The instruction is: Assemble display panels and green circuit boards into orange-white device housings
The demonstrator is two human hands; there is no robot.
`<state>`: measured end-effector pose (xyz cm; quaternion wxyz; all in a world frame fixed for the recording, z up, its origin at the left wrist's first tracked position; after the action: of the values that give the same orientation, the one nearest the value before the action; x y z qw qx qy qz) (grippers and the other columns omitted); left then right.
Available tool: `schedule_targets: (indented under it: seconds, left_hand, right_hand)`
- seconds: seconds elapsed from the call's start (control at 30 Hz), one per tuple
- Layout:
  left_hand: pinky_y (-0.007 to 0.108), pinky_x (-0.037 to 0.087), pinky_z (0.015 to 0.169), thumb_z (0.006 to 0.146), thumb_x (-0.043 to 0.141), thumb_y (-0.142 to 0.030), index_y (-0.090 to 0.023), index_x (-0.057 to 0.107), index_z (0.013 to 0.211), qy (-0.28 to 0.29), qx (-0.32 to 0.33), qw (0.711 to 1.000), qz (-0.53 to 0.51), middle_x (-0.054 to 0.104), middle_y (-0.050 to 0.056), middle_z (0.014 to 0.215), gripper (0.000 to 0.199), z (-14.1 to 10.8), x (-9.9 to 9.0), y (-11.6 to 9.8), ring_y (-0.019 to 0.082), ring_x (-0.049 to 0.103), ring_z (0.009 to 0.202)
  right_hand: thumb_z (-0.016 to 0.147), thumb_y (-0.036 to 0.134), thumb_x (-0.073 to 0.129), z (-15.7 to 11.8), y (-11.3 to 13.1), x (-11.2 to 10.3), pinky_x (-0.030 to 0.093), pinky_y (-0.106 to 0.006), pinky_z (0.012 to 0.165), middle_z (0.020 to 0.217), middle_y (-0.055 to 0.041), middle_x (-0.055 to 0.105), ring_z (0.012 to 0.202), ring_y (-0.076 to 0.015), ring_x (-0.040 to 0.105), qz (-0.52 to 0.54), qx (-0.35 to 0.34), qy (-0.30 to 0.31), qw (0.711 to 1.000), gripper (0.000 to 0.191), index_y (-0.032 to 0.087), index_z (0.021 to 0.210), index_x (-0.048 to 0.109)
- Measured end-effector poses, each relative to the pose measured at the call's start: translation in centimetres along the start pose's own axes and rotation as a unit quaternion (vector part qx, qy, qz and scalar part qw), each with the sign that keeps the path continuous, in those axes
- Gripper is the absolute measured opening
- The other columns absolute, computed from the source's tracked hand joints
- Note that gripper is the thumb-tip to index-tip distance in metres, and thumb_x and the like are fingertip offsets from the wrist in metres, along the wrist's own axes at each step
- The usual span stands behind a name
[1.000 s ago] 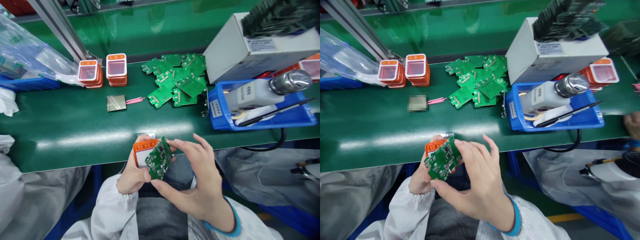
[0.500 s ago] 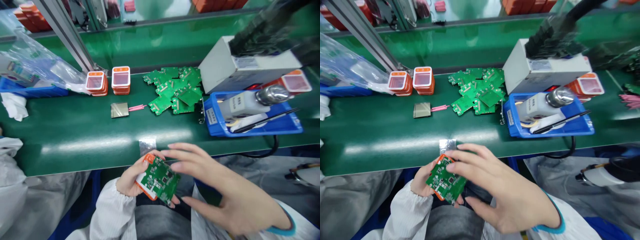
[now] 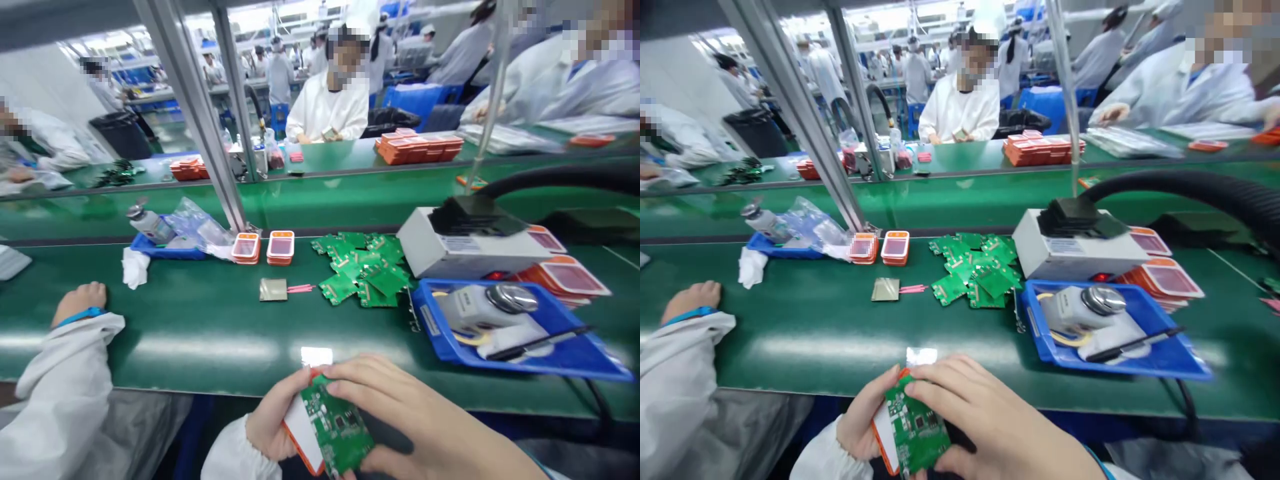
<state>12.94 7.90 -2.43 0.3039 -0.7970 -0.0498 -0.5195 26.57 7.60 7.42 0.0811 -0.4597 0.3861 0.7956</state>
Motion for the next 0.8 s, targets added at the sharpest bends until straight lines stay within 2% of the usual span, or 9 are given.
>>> schedule_targets:
  seconds: [0.1, 0.23, 0.4, 0.53, 0.63, 0.73, 0.8]
  left_hand:
    - [0.034, 0.053, 0.067, 0.089, 0.048, -0.048, -0.014, 0.07, 0.096, -0.067, 0.01, 0.996, -0.065, 0.072, 0.01, 0.082, 0.041, 0.3, -0.5, -0.2, 0.023, 0.069, 0.071]
    - [0.023, 0.046, 0.063, 0.083, 0.057, -0.036, -0.012, 0.068, 0.085, -0.16, 0.092, 0.98, -0.073, 0.066, 0.006, 0.071, 0.027, 0.5, -0.4, -1.4, 0.015, 0.062, 0.065]
    - [0.023, 0.046, 0.063, 0.084, 0.052, -0.028, -0.014, 0.065, 0.085, -0.217, 0.115, 0.967, -0.059, 0.064, 0.003, 0.072, 0.019, 0.9, 0.6, -1.9, 0.014, 0.059, 0.064]
    - [0.023, 0.047, 0.062, 0.087, 0.048, -0.027, -0.015, 0.063, 0.088, -0.208, 0.111, 0.97, -0.061, 0.064, 0.002, 0.073, 0.019, 1.6, 1.7, -2.0, 0.013, 0.059, 0.062]
    - [0.029, 0.051, 0.065, 0.086, 0.05, -0.03, -0.016, 0.06, 0.091, -0.176, 0.107, 0.976, -0.065, 0.068, 0.005, 0.08, 0.017, 2.1, 2.8, -2.0, 0.018, 0.065, 0.065]
    - [0.044, 0.054, 0.071, 0.082, 0.051, -0.032, -0.018, 0.056, 0.093, -0.147, 0.096, 0.982, -0.075, 0.07, 0.008, 0.088, 0.019, 2.4, 3.2, -1.8, 0.026, 0.069, 0.068]
    - [0.05, 0.054, 0.075, 0.08, 0.051, -0.031, -0.018, 0.055, 0.096, -0.15, 0.094, 0.98, -0.086, 0.071, 0.01, 0.089, 0.021, 2.5, 3.0, -1.6, 0.027, 0.07, 0.068]
  right_hand:
    - [0.073, 0.027, 0.078, -0.7, -0.6, -0.3, 0.057, -0.023, 0.088, 0.122, -0.0074, 0.065, 0.111, -0.0206, 0.064, -0.005, 0.027, -0.039, 0.999, 0.054, 0.023, 0.123, 0.056]
    - [0.07, 0.021, 0.078, -1.7, -1.0, -0.6, 0.057, -0.025, 0.09, 0.124, -0.0091, 0.063, 0.111, -0.0212, 0.064, 0.009, 0.052, -0.112, 0.992, 0.056, 0.023, 0.122, 0.056]
    - [0.077, 0.023, 0.074, -2.3, -1.0, -1.1, 0.055, -0.029, 0.093, 0.122, -0.0131, 0.061, 0.113, -0.0226, 0.063, 0.061, 0.051, -0.194, 0.978, 0.048, 0.021, 0.121, 0.056]
    - [0.075, 0.031, 0.077, -3.0, -1.7, -1.2, 0.053, -0.036, 0.097, 0.127, -0.0145, 0.058, 0.118, -0.0266, 0.06, 0.127, 0.083, -0.231, 0.961, 0.046, 0.022, 0.118, 0.061]
    - [0.077, 0.047, 0.073, -3.5, -3.1, -0.6, 0.053, -0.043, 0.095, 0.127, -0.0146, 0.059, 0.114, -0.0293, 0.062, 0.269, 0.1, -0.248, 0.925, 0.045, 0.026, 0.116, 0.065]
    - [0.088, 0.057, 0.052, -3.7, -5.0, 1.0, 0.055, -0.05, 0.09, 0.127, -0.0122, 0.062, 0.112, -0.0297, 0.064, 0.449, 0.103, -0.239, 0.855, 0.043, 0.031, 0.122, 0.06]
    - [0.093, 0.056, 0.041, -3.9, -6.1, 2.3, 0.054, -0.055, 0.091, 0.128, -0.0116, 0.063, 0.115, -0.0295, 0.062, 0.511, 0.122, -0.224, 0.82, 0.045, 0.03, 0.126, 0.057]
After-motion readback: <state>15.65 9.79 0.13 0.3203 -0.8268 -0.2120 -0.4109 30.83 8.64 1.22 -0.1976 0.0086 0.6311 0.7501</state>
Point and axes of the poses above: each hand's wrist, its own z-axis towards the middle knuckle, its own x-axis out of the palm, y = z × x, the point moved 5 cm from there along z, towards the middle knuckle
